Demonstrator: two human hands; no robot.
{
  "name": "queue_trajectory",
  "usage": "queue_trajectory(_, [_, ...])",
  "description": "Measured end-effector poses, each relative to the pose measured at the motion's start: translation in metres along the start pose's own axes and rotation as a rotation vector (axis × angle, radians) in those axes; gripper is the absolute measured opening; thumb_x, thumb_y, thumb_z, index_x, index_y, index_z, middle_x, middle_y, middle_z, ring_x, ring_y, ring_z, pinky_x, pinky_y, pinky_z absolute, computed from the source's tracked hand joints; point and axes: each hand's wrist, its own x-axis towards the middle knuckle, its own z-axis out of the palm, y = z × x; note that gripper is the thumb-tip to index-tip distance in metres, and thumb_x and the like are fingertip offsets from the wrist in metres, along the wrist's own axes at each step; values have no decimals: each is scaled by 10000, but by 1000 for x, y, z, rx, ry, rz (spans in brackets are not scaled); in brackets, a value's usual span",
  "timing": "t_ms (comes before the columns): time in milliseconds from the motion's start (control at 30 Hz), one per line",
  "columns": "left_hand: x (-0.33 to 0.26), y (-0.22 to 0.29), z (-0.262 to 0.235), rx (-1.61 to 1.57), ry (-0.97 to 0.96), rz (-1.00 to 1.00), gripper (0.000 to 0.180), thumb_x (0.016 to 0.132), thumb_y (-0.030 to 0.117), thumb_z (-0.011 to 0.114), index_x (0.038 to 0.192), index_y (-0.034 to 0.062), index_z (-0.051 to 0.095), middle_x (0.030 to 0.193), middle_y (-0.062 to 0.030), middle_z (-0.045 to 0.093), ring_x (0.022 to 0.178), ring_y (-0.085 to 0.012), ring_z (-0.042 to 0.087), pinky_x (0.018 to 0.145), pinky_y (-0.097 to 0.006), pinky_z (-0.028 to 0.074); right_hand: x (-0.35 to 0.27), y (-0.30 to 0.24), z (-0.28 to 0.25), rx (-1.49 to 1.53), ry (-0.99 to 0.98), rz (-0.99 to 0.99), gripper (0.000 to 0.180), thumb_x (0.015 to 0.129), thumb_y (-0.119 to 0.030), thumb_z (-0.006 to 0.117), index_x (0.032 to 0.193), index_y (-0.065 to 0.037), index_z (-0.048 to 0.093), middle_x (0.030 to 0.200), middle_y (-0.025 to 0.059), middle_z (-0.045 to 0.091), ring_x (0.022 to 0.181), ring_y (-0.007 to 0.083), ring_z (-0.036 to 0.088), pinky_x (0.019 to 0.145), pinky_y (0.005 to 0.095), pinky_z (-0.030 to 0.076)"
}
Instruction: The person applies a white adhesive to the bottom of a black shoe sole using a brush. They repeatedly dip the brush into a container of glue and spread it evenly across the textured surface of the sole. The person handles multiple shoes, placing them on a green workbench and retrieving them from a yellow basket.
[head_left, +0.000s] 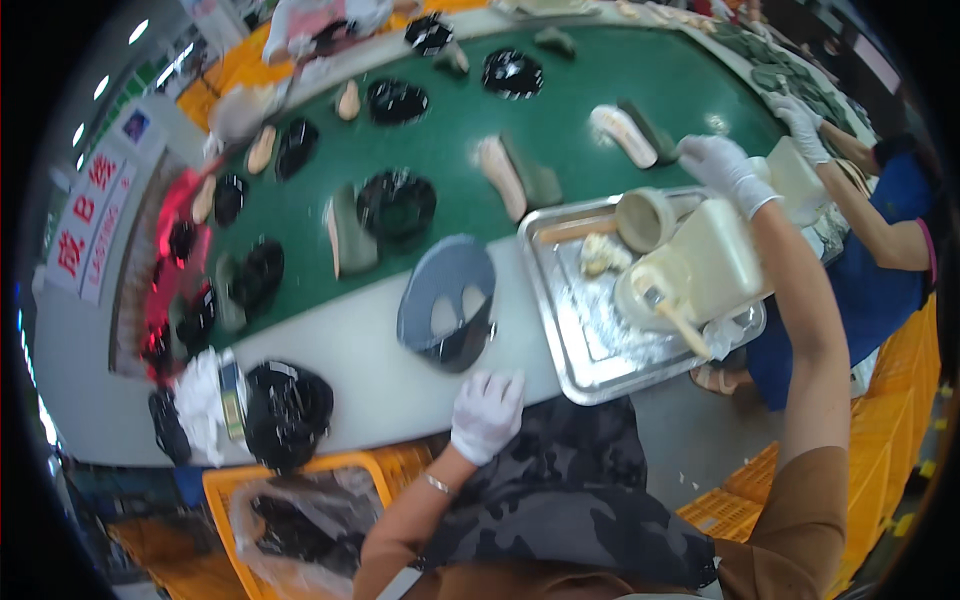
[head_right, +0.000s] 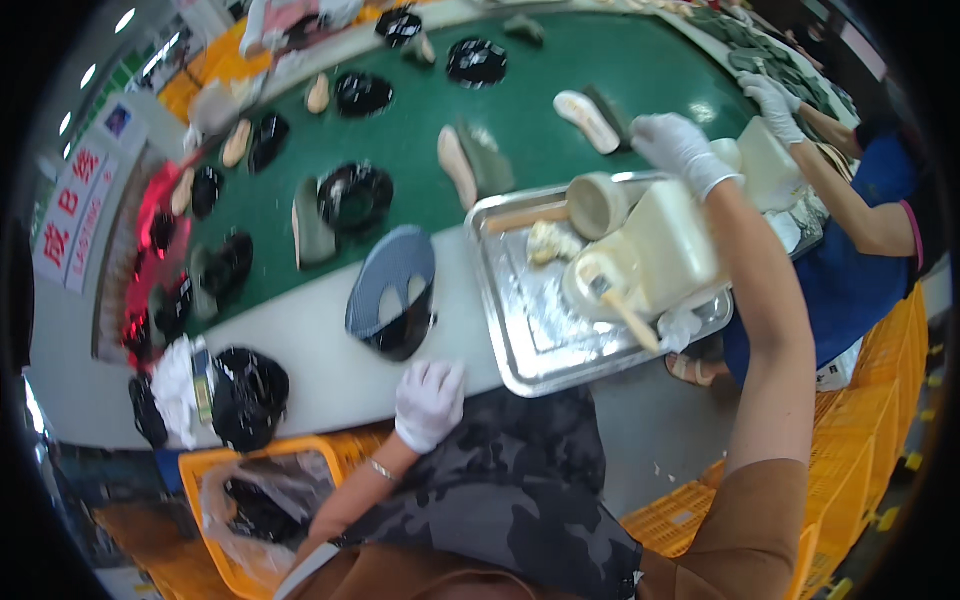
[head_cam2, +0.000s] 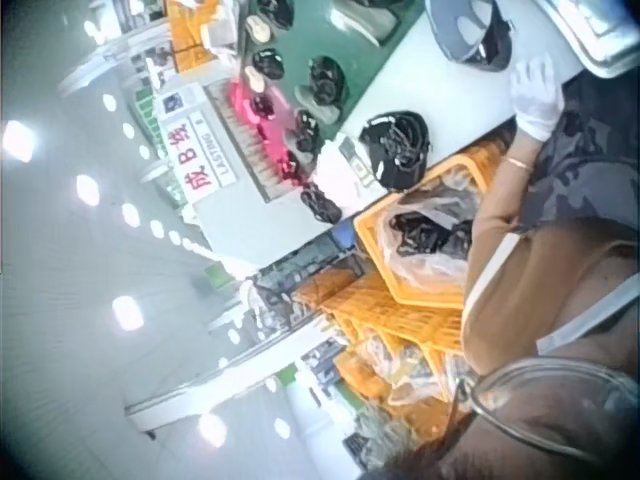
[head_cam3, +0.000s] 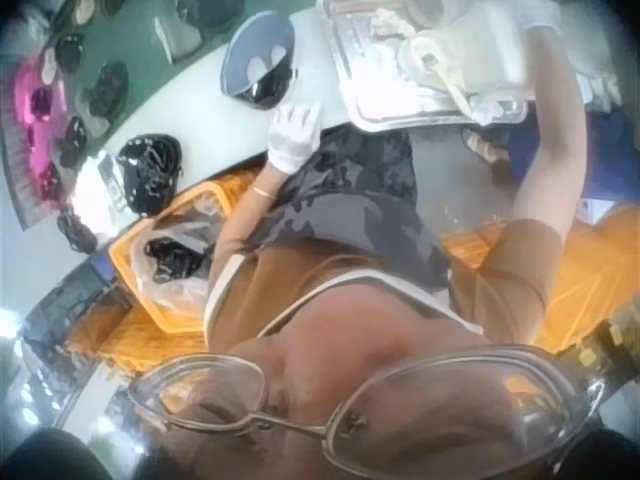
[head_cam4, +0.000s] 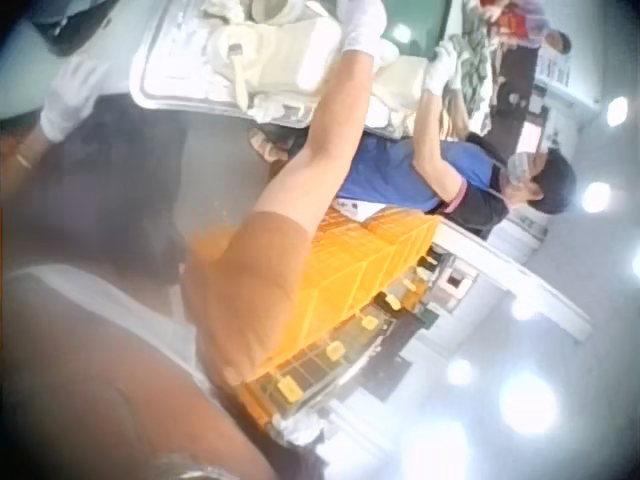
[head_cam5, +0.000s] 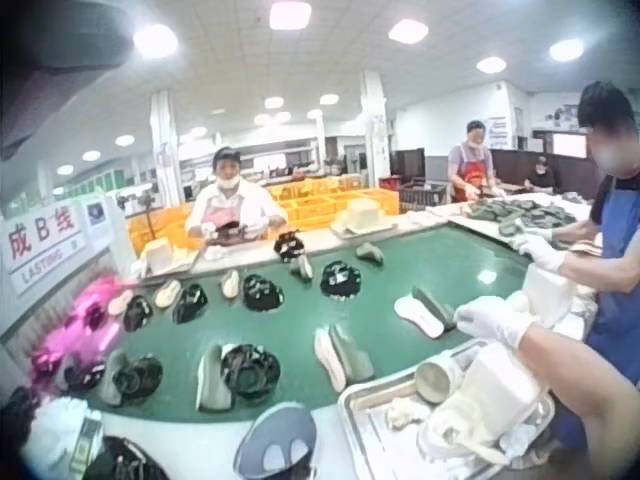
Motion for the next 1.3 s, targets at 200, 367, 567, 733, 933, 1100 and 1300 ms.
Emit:
queue_trajectory(200, [-15, -9, -1, -168, 57, 28, 297, 702, 116, 605, 992, 55, 577, 865, -50, 557, 799, -230, 535, 645, -336, 435, -19, -104, -9, 842, 175, -110, 241, 864, -198, 556, 1051, -55, 606, 858, 56, 651, 789, 161, 613, 705, 292, 481])
queue_trajectory(367, [-16, 9, -10, -525, 65, 63, 201, 703, 68, 596, 903, 57, 589, 827, -56, 572, 756, -237, 540, 677, -347, 438, -116, -242, -13, 1279, -432, -17, 341, 873, -208, 569, 1166, -34, 538, 1036, 51, 598, 820, 87, 571, 727, 235, 480])
queue_trajectory(567, [4, 43, 5, -583, -742, 484, 246, 779, 151, 546, 1001, 52, 583, 905, -100, 591, 912, -290, 564, 784, -353, 448, -162, -291, 39, 1846, -874, 582, 429, 911, -235, 502, 1249, 14, 413, 1174, 137, 536, 841, 165, 604, 709, 268, 530])
queue_trajectory(733, [-47, 48, 93, -976, -407, 337, 287, 817, 170, 509, 1058, 29, 577, 1080, -177, 596, 1041, -288, 556, 858, -390, 437, -154, -341, 47, 2248, -776, 669, 410, 900, -272, 522, 1215, -24, 434, 1151, 136, 536, 913, 193, 596, 706, 289, 537])
queue_trajectory(933, [13, 17, 39, -494, -1036, 646, 288, 805, 168, 517, 1047, 27, 584, 1046, -184, 608, 1010, -302, 570, 845, -405, 442, -145, -351, 59, 2402, -644, 915, 246, 892, -237, 545, 1080, -86, 493, 919, 61, 605, 780, 178, 634, 629, 272, 537])
queue_trajectory(1100, [32, 34, 45, -384, -1244, 711, 288, 794, 166, 523, 1037, 26, 590, 1018, -190, 617, 984, -313, 581, 834, -418, 446, -96, -309, 34, 2160, -185, 692, 113, 901, -211, 536, 934, -104, 534, 674, -17, 548, 567, 86, 558, 529, 214, 486])
queue_trajectory(1300, [33, 38, 61, -612, -1211, 613, 262, 760, 142, 541, 974, 6, 607, 921, -191, 640, 878, -357, 608, 775, -443, 464, 2, -217, 42, 2033, 36, 620, 140, 921, -205, 449, 917, -80, 512, 791, 18, 517, 578, 117, 444, 486, 231, 395])
